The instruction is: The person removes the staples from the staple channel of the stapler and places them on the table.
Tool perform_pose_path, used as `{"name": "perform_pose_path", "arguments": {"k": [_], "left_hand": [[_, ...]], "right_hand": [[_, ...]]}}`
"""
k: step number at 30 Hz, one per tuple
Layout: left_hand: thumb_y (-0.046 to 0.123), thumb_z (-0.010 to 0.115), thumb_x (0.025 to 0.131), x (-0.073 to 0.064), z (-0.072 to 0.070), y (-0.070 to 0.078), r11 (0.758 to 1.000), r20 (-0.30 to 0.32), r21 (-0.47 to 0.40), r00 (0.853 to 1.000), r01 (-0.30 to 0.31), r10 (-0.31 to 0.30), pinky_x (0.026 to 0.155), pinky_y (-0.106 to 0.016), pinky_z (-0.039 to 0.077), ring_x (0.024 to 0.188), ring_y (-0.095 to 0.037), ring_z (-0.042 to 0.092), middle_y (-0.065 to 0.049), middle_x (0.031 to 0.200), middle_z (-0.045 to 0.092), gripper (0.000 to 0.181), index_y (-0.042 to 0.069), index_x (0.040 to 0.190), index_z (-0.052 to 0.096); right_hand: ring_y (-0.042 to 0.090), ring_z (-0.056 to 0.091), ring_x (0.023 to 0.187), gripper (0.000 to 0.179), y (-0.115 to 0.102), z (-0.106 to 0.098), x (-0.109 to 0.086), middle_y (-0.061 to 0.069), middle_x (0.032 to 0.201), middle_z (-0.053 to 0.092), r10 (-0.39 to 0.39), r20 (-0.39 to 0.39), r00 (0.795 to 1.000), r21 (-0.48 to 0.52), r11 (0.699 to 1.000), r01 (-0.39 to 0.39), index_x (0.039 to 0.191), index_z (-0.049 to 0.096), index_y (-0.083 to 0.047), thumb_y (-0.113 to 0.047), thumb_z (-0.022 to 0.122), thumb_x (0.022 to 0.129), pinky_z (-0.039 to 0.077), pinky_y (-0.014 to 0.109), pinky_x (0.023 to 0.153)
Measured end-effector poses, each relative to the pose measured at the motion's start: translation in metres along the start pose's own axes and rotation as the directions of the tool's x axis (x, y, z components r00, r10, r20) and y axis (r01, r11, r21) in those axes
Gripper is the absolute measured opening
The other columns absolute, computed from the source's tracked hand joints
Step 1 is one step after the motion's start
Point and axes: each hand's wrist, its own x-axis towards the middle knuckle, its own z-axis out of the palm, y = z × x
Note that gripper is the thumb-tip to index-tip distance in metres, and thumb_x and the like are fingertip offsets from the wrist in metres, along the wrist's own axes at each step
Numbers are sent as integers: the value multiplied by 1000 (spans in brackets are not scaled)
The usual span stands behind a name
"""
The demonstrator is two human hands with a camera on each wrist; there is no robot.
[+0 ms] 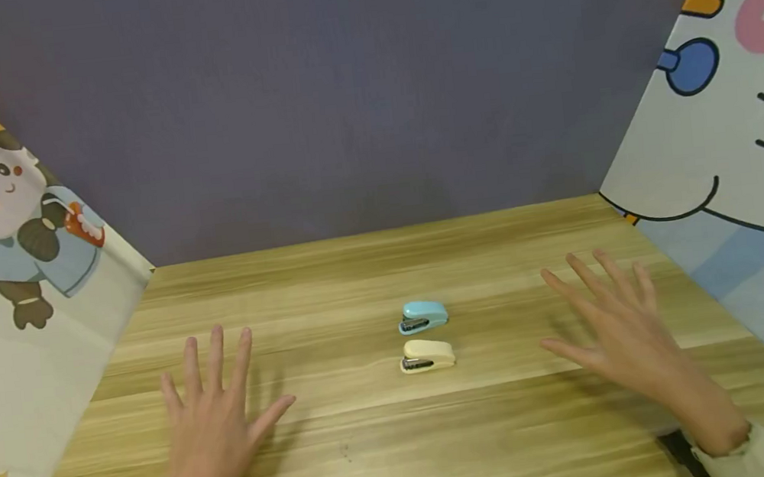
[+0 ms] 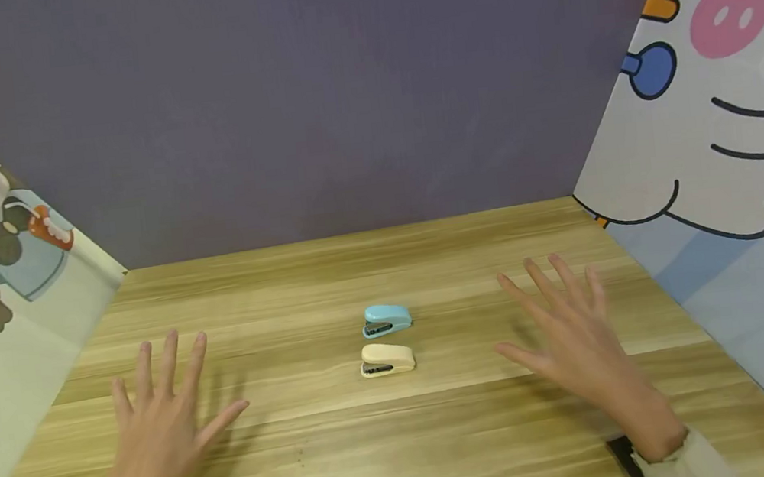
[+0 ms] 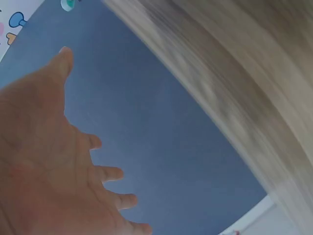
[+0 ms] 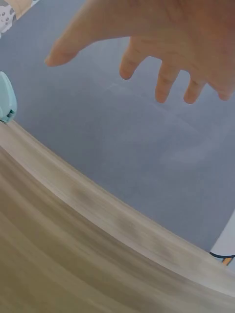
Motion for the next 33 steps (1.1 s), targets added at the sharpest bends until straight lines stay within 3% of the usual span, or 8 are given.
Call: {"name": "perform_pose_path", "arguments": {"k": [6,9,14,17,27,33], "left_hand": [[75,57,83,4,3,1,999,34,-8,998,-45,45,108,-77,5,149,-45,5,-9,167,0,103,23,160,15],[75,56,83,7,1,0,997,26,-6,997,-74,74,107,-78,10,147,-47,13,-13,166,8,100,18,159,22],[69,55,89,12,1,6,991,52,-27,990,-133,134,101,-77,24,141,-47,26,-20,159,25,91,3,149,36],[60,58,92,14,2,12,984,69,-55,983,-167,171,100,-74,30,137,-47,32,-22,156,28,82,-2,143,41],[32,72,91,27,13,36,949,94,-185,957,-255,275,88,-59,48,128,-40,48,-19,151,41,64,-1,140,48],[26,74,91,40,20,49,909,113,-284,930,-306,348,96,-57,48,125,-37,54,-21,143,51,60,-2,138,51]], "right_hand": [[36,15,150,88,-9,2,5,16,156,36,-54,-14,998,13,998,54,153,38,-31,-62,72,78,-1,69,114],[38,19,148,85,-15,4,10,15,158,33,-85,-13,996,48,995,85,153,40,-29,-57,73,80,2,67,116],[40,30,142,78,-24,6,18,12,161,27,-132,6,991,125,984,130,151,43,-27,-42,78,83,31,67,108],[41,36,138,74,-31,7,23,12,160,29,-160,20,987,143,977,155,151,43,-27,-37,77,86,42,66,99],[35,49,129,58,-47,15,41,13,141,52,-254,45,966,200,950,241,145,51,-15,-29,72,92,47,56,98],[31,59,119,50,-58,24,51,13,131,59,-313,104,944,222,933,284,138,56,-8,-27,70,94,54,48,92]]}}
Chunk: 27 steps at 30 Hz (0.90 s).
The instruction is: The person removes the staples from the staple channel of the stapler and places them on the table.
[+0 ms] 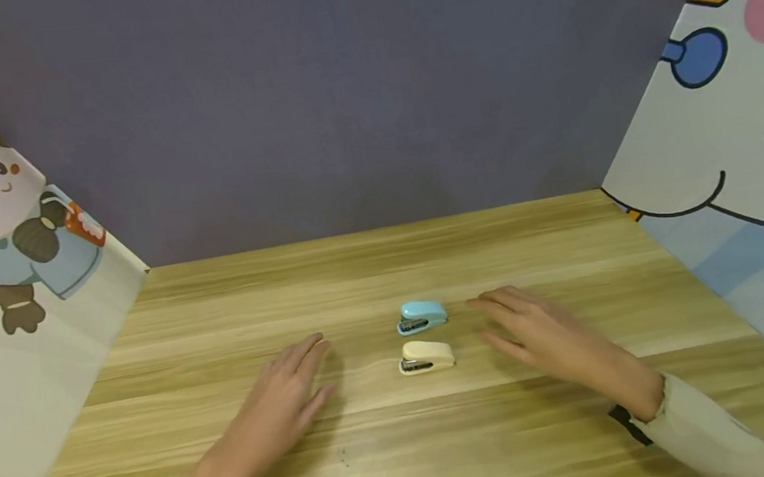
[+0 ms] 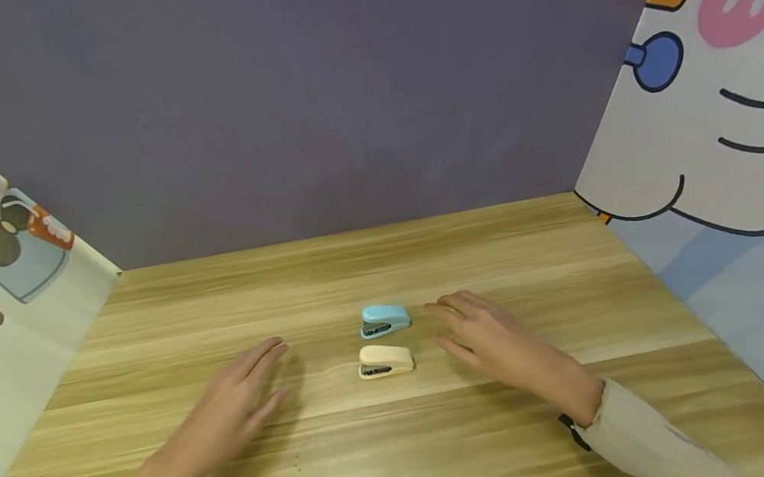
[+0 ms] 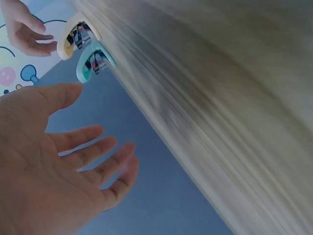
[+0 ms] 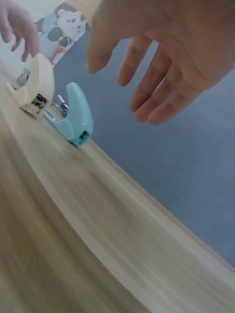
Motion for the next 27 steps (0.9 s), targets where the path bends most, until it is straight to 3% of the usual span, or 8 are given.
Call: {"name": "perform_pose_path", "arguments": {"k": [5,12,19,27], "left_hand": [[24,74,91,15,6,2,996,14,-76,999,-51,52,104,-48,46,124,-34,56,-21,137,55,55,-3,135,55],[26,69,95,30,9,2,982,100,-187,995,-2,20,104,-43,46,125,-30,56,-17,136,57,53,-2,137,54],[22,64,98,49,14,1,923,208,-376,978,83,-3,102,-42,48,115,-29,63,-19,142,52,55,-5,143,45],[26,64,98,72,24,6,919,266,-390,963,62,48,102,-40,48,118,-25,59,-13,136,57,52,-1,140,50]], "right_hand": [[28,60,116,47,-4,7,15,12,128,62,-23,26,999,31,999,22,137,57,-8,-25,69,95,55,44,91],[28,60,116,44,-5,15,36,12,128,62,-13,39,999,94,996,9,137,57,-6,-19,68,96,54,43,93],[27,58,121,48,-3,23,56,11,134,59,25,154,988,192,980,-55,142,53,-9,-21,66,97,51,43,99],[18,66,105,45,-9,37,78,8,121,67,-26,208,978,316,948,-42,135,57,-5,-15,71,94,56,32,87]]}}
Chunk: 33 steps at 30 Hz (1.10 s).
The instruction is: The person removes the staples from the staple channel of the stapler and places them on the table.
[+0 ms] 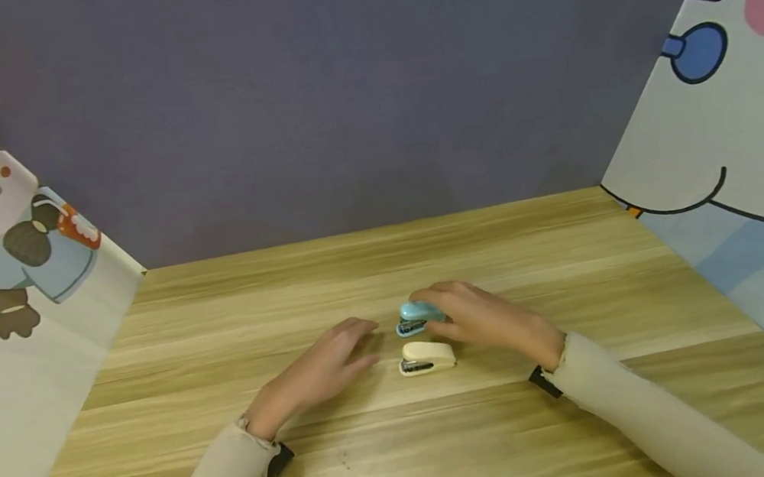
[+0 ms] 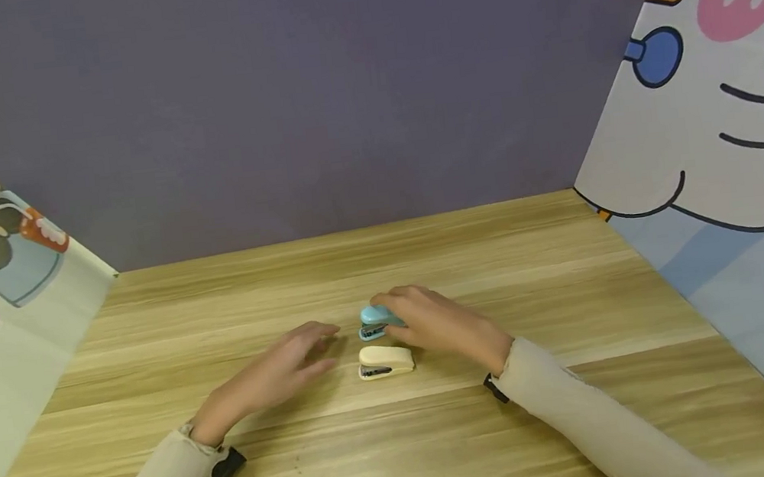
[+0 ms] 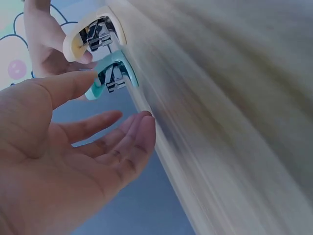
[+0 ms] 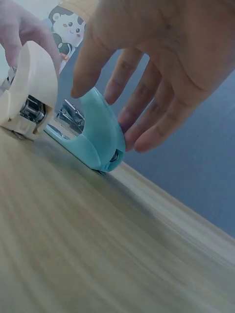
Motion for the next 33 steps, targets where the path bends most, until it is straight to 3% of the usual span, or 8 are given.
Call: {"name": "perform_pose_path", "arguments": {"k": [5,13,17,21,27,33], "left_hand": [[20,65,98,19,4,-1,999,52,-38,998,-36,38,91,-37,53,108,-23,60,-12,126,59,46,-1,136,53],[11,66,96,48,8,-6,960,146,-278,987,-24,67,82,-28,55,95,-18,64,-12,114,62,33,-1,126,57],[9,68,94,58,9,-11,962,141,-272,990,8,31,74,-28,54,86,-16,62,-11,105,63,24,-1,115,61],[5,69,92,64,11,-19,937,130,-346,991,53,-8,71,-27,53,83,-16,62,-8,98,66,17,1,109,65],[0,73,87,67,20,-27,924,71,-377,997,62,-37,69,-23,52,79,-13,59,-6,93,64,15,1,100,65],[1,74,86,67,25,-26,933,6,-355,999,51,-53,65,-23,50,74,-12,57,-3,86,63,12,5,94,67]], "right_hand": [[11,67,96,33,-5,3,10,0,109,69,-30,5,1000,-10,1000,30,126,62,-10,-12,70,94,56,28,84],[1,60,72,17,-9,5,20,-4,90,68,-1,27,1000,-37,999,2,111,65,-11,-14,69,95,52,18,65],[0,57,66,28,-10,4,22,-1,90,70,6,26,1000,-58,998,-4,121,63,-8,-15,69,95,50,16,61],[-2,54,59,42,-11,5,22,-2,86,70,-23,10,1000,-107,994,24,136,56,-11,-23,66,97,49,17,58],[-2,50,57,30,-15,10,22,-6,80,65,-63,1,998,-173,983,62,127,64,-15,-22,65,98,46,17,55],[2,41,48,37,-20,12,23,-7,67,55,-68,-2,998,-264,962,65,134,63,-18,-18,66,97,36,17,45]]}}
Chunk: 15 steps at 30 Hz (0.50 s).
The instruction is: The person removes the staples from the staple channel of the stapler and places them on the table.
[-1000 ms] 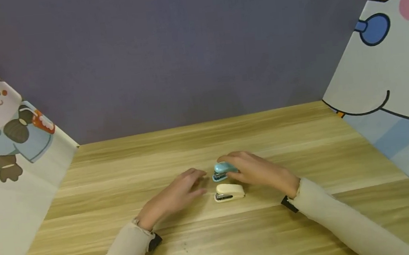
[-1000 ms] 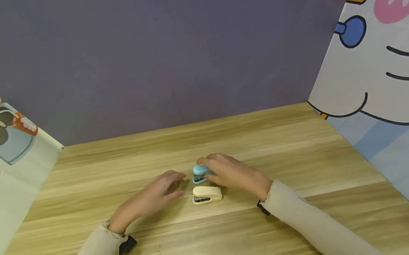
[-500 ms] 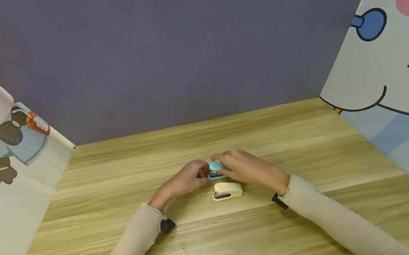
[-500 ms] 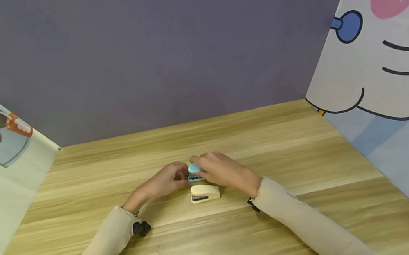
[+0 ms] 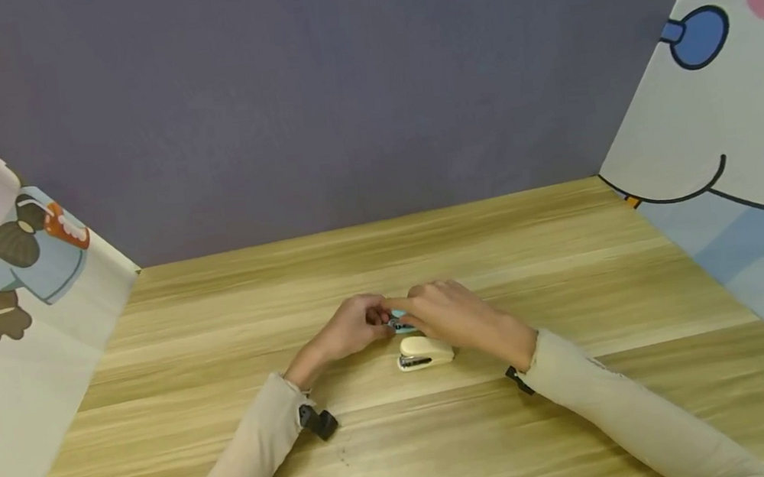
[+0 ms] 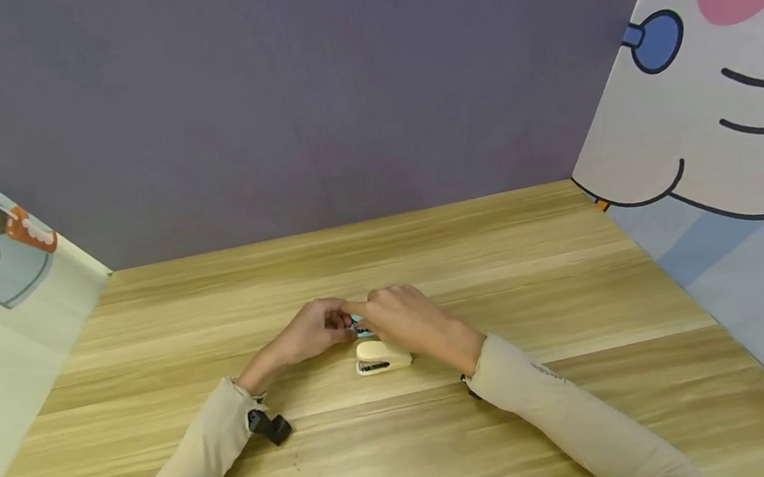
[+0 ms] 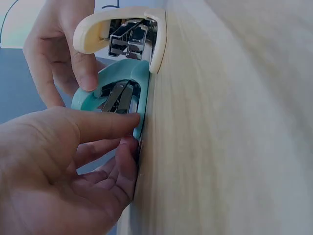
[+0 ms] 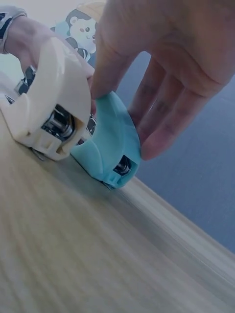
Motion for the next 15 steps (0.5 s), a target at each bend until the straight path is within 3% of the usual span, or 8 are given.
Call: {"name": "perform_pose_path", "arguments": {"k": [5,15], "left_hand": [[1,74,86,-1,1,1,1000,-29,1,1000,-5,5,65,-24,51,74,-12,58,-4,87,64,10,4,95,70],[-3,71,87,-2,3,-2,999,-54,-41,999,1,-3,69,-26,54,77,-13,62,-5,91,66,9,3,93,73]], "right_hand": [[3,40,46,33,-3,-1,1,-5,65,54,-4,-6,1000,-69,998,4,129,67,-19,-17,67,97,32,17,42],[4,43,50,29,-5,-1,2,0,73,62,5,8,1000,-119,993,-4,127,68,-19,-16,64,98,35,17,43]]}}
